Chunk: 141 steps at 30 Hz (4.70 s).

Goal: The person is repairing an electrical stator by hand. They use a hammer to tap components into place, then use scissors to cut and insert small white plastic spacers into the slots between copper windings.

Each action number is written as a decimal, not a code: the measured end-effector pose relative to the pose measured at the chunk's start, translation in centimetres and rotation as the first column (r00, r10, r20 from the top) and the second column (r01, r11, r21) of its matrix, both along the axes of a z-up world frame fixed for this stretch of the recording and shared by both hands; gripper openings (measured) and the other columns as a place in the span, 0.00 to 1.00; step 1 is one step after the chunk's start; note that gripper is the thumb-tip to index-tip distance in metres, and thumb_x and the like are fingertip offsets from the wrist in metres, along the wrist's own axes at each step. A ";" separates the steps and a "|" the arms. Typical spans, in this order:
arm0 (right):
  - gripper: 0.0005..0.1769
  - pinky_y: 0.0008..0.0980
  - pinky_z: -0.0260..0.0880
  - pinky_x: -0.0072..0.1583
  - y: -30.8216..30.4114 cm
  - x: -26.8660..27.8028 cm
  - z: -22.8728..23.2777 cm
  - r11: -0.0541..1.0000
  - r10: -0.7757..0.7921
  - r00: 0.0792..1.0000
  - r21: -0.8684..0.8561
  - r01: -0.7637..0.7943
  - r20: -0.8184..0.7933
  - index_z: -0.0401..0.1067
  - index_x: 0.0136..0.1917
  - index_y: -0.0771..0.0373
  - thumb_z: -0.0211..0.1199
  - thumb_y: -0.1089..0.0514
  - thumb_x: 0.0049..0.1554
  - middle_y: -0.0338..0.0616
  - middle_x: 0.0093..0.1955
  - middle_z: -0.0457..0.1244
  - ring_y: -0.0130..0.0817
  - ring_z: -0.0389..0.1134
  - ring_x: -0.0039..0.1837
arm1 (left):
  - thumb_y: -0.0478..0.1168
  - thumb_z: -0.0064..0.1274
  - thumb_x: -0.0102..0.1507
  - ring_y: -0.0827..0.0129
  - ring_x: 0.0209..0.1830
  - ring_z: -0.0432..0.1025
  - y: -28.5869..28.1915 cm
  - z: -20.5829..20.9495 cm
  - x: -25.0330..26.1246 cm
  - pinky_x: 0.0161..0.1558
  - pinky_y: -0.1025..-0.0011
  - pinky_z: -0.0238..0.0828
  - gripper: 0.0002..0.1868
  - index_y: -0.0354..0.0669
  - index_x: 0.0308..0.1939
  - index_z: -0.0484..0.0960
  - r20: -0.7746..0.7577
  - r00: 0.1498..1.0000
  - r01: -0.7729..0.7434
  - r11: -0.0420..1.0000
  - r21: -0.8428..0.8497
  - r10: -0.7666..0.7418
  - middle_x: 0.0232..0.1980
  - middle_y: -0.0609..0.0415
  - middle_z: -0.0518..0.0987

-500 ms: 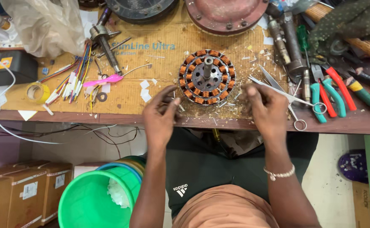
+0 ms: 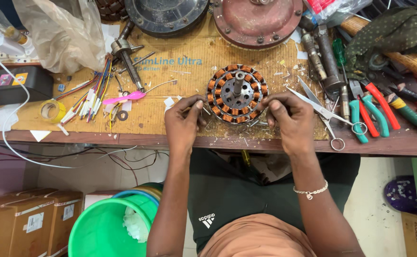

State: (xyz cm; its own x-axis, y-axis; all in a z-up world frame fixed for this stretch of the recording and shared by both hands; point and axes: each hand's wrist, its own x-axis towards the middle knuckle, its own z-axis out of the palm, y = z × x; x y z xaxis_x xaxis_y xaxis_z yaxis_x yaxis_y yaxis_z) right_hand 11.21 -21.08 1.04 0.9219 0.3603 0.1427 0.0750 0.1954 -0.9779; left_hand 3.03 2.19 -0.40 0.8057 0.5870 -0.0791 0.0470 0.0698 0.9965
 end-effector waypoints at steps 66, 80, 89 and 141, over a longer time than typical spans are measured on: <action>0.07 0.40 0.61 0.54 1.2 -2.1 2.6 0.910 0.324 0.657 -0.413 -0.020 0.681 0.77 0.41 0.60 0.75 0.62 0.50 0.40 0.42 0.68 0.36 0.67 0.48 | 0.32 0.60 0.67 0.71 0.28 0.77 -5.2 0.2 -5.1 0.22 0.79 0.67 0.08 0.35 0.47 0.77 0.294 0.945 -0.054 0.956 -0.288 0.142 0.36 0.49 0.80; 0.09 0.36 0.70 0.48 1.2 -1.2 2.5 0.847 0.365 0.658 -0.528 0.058 0.659 0.74 0.39 0.64 0.74 0.61 0.51 0.44 0.41 0.67 0.37 0.69 0.46 | 0.33 0.61 0.66 0.63 0.44 0.83 -5.4 -0.1 -3.0 0.23 0.80 0.68 0.11 0.40 0.47 0.72 0.318 0.933 -0.033 0.922 -0.385 0.166 0.40 0.53 0.81; 0.09 0.35 0.68 0.44 1.7 -1.8 3.6 0.809 0.360 0.724 -0.583 0.071 0.588 0.74 0.40 0.66 0.75 0.65 0.50 0.44 0.38 0.65 0.36 0.68 0.41 | 0.33 0.61 0.66 0.62 0.45 0.83 -5.4 -0.4 -2.7 0.23 0.79 0.69 0.11 0.40 0.46 0.72 0.310 0.937 -0.037 0.929 -0.369 0.160 0.40 0.56 0.80; 0.12 0.39 0.63 0.62 1.3 -3.0 1.4 0.870 0.156 0.587 -0.392 0.300 0.795 0.81 0.48 0.58 0.78 0.58 0.50 0.36 0.49 0.70 0.41 0.64 0.60 | 0.28 0.59 0.64 0.72 0.42 0.81 -8.7 1.1 -4.6 0.31 0.82 0.73 0.48 0.44 0.82 0.48 0.311 0.938 -0.069 0.963 -0.259 0.151 0.45 0.47 0.85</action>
State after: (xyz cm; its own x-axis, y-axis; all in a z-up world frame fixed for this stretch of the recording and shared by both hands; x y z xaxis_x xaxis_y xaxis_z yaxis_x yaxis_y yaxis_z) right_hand 8.26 -19.83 2.41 0.5416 0.5237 0.6576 0.8382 -0.2764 -0.4701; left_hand -1.53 -6.47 0.66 0.7425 0.6693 0.0264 -0.2984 0.2952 0.9076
